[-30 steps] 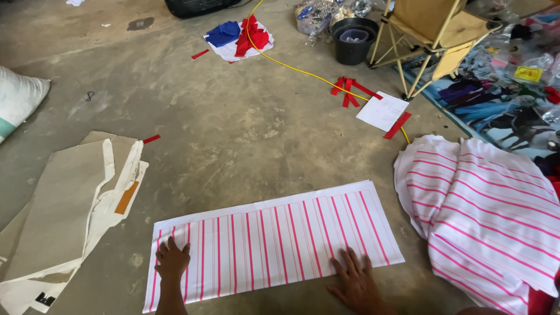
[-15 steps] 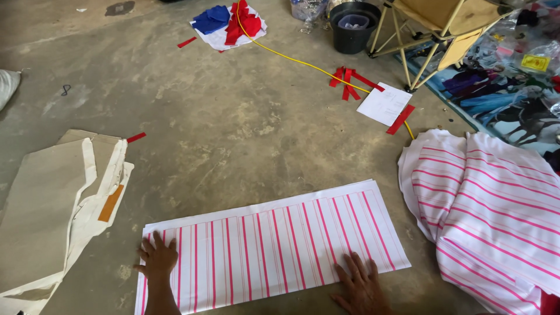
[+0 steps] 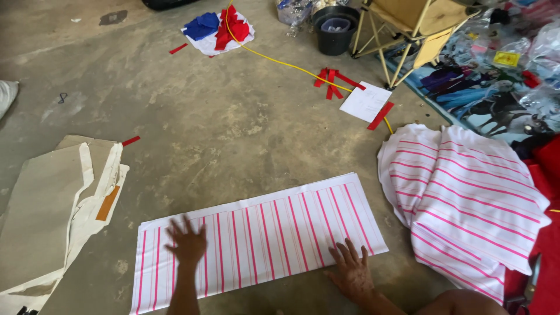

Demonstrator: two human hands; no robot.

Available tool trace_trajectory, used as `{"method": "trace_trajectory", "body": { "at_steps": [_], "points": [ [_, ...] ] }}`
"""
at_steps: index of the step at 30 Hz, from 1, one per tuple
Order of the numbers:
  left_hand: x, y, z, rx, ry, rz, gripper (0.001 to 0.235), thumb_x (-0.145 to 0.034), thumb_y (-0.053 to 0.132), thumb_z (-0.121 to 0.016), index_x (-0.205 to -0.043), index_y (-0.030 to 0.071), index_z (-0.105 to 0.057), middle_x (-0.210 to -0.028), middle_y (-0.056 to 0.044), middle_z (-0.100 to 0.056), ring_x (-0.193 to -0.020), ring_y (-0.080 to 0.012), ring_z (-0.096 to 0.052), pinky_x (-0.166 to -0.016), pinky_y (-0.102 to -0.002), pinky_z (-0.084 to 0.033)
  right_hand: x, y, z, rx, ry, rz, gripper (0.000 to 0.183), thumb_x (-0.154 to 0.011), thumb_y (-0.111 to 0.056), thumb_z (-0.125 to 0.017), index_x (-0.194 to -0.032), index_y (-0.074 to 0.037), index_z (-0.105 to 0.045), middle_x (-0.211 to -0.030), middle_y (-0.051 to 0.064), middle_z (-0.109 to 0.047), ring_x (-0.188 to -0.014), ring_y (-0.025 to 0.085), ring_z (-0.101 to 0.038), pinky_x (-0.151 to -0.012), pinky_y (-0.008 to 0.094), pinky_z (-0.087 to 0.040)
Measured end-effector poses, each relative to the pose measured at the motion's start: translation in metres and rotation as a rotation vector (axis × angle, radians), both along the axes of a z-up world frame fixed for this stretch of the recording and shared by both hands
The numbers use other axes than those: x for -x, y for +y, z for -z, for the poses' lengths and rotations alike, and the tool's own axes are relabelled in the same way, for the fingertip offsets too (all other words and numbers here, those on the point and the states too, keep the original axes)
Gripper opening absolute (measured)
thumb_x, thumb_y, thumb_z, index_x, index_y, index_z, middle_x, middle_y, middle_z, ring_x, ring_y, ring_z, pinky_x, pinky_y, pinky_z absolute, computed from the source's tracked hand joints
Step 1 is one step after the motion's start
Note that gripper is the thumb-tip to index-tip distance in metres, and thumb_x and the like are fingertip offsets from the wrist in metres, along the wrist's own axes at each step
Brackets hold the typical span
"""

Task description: Cutting striped fabric with scissors and folding the pieces on the floor

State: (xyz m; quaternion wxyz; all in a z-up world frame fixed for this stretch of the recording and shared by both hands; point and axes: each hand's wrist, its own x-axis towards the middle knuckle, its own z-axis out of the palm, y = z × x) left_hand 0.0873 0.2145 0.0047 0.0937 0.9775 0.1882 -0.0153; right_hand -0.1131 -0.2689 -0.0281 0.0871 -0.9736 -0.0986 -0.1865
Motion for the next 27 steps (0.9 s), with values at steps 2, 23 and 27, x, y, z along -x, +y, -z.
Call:
{"method": "trace_trajectory", "body": {
  "at_steps": [2,23,27],
  "points": [
    [-0.001,-0.056,0.014,-0.022,0.018,0.148,0.086,-0.096,0.070,-0.028,-0.166,0.024,-0.009,-0.174,-0.016,0.002,-0.159,-0.0431,-0.002,-0.112,-0.079,-0.019,0.003,-0.027,-0.009,-0.026,-0.016,0.004,0.063,-0.084,-0.054,-0.070,-0.137,-0.025,-0.057,-0.139,0.001,-0.061,-0.143,0.030,-0.045,-0.111,0.063,-0.033],
    [0.246,-0.380,-0.027,-0.172,-0.126,0.862,0.142,-0.064,0.093,-0.061,-0.165,0.011,-0.005,-0.175,-0.014,0.005,-0.161,-0.0376,0.011,-0.124,-0.066,0.000,0.168,-0.360,-0.067,-0.330,0.744,1.102,0.039,-0.097,-0.039,-0.056,-0.118,-0.019,-0.083,-0.109,0.019,-0.084,-0.103,0.040,-0.076,-0.081,0.048,-0.060],
    [0.242,-0.380,-0.075,0.184,0.449,0.877,0.114,-0.087,0.068,-0.059,-0.167,0.018,0.004,-0.172,-0.010,0.022,-0.155,-0.0388,0.026,-0.121,-0.072,0.005,0.179,-0.362,-0.042,-0.369,0.739,1.115,0.046,-0.088,-0.031,-0.063,-0.132,-0.018,-0.070,-0.119,0.021,-0.081,-0.109,0.047,-0.074,-0.089,0.056,-0.057]
  ]
}}
